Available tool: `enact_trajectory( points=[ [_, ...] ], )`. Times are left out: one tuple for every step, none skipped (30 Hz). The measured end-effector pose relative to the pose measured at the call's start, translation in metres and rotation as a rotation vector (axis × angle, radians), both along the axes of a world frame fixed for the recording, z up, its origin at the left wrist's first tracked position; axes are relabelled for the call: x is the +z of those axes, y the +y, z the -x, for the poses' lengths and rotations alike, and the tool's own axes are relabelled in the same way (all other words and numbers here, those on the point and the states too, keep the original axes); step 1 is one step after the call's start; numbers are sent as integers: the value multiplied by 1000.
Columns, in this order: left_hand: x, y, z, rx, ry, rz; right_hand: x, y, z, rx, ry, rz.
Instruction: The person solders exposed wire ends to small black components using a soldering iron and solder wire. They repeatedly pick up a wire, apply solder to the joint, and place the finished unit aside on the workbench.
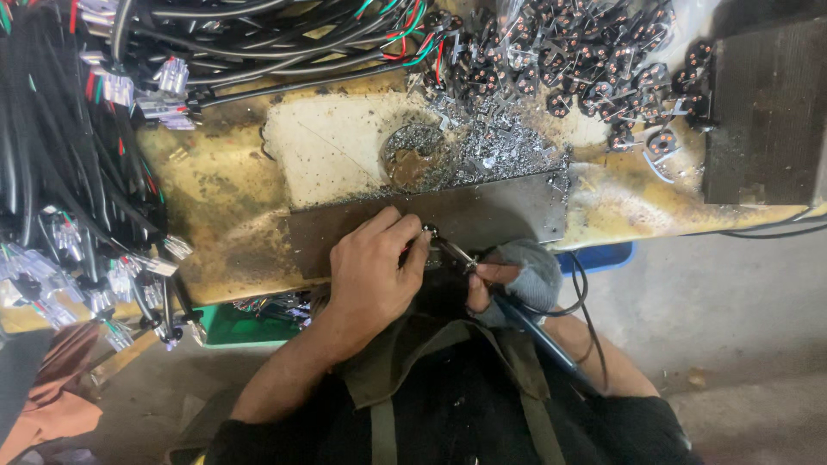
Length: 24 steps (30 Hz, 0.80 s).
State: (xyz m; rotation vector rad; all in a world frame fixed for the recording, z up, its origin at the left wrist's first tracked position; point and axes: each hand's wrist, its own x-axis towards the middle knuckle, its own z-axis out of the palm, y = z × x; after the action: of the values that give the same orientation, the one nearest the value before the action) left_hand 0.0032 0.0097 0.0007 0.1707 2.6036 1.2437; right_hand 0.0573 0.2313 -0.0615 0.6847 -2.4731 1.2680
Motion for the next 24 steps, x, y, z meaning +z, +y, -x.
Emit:
enact_trajectory(
  points=[
    [-1, -1, 0, -5, 5, 6, 1, 0, -1, -20, -79, 20],
    [-1, 0, 0, -11, 12, 12, 2, 1, -1, -42, -155, 39],
    [-2, -1, 0, -19, 20, 18, 2, 2, -1, -65, -231, 58],
    [-2, -1, 0, -19, 23, 14, 1, 3, -1, -42, -156, 70],
    [-2, -1, 0, -18, 26, 10, 0, 3, -1, -17, -84, 84],
    [-2, -1, 0, -17, 29, 7, -2, 3, -1, 9, -10, 97],
    [-1, -1, 0, -21, 23, 11, -3, 3, -2, 11, -9, 100],
    [-1, -2, 0, -25, 18, 14, -5, 2, -2, 12, -7, 103],
    [-1, -2, 0, -30, 13, 19, -7, 2, -3, 14, -3, 107],
    [0, -2, 0, -31, 10, 21, -8, 1, -4, -45, -118, 135],
    [0, -2, 0, -32, 5, 24, -10, 1, -6, -105, -234, 164],
    [0, -2, 0, -35, -1, 27, -11, 0, -7, -166, -351, 192],
    [0, -3, 0, -37, 3, 21, -12, 1, -7, -116, -268, 198],
    [0, -3, 0, -38, 6, 16, -14, 1, -7, -66, -184, 205],
    [0, -3, 0, -40, 10, 12, -15, 2, -8, -17, -99, 212],
    [0, -3, 1, -40, 17, 15, -16, 3, -9, -3, -69, 180],
    [0, -3, 0, -42, 23, 18, -17, 4, -10, 9, -42, 147],
    [0, -3, 1, -44, 29, 19, -17, 5, -12, 21, -13, 113],
    [0, -3, 1, -47, 8, 18, -18, 5, -14, -51, -85, 133],
    [0, -3, 1, -51, -15, 19, -19, 5, -17, -122, -159, 153],
    [0, -3, 1, -54, -38, 19, -20, 4, -20, -193, -232, 173],
    [-1, -3, 1, -53, -32, 20, -20, 4, -22, -205, -331, 132],
    [-1, -3, 1, -52, -26, 20, -21, 4, -23, -217, -428, 90],
    [0, -2, 1, -51, -19, 21, -22, 4, -23, -227, -526, 47]
  ],
)
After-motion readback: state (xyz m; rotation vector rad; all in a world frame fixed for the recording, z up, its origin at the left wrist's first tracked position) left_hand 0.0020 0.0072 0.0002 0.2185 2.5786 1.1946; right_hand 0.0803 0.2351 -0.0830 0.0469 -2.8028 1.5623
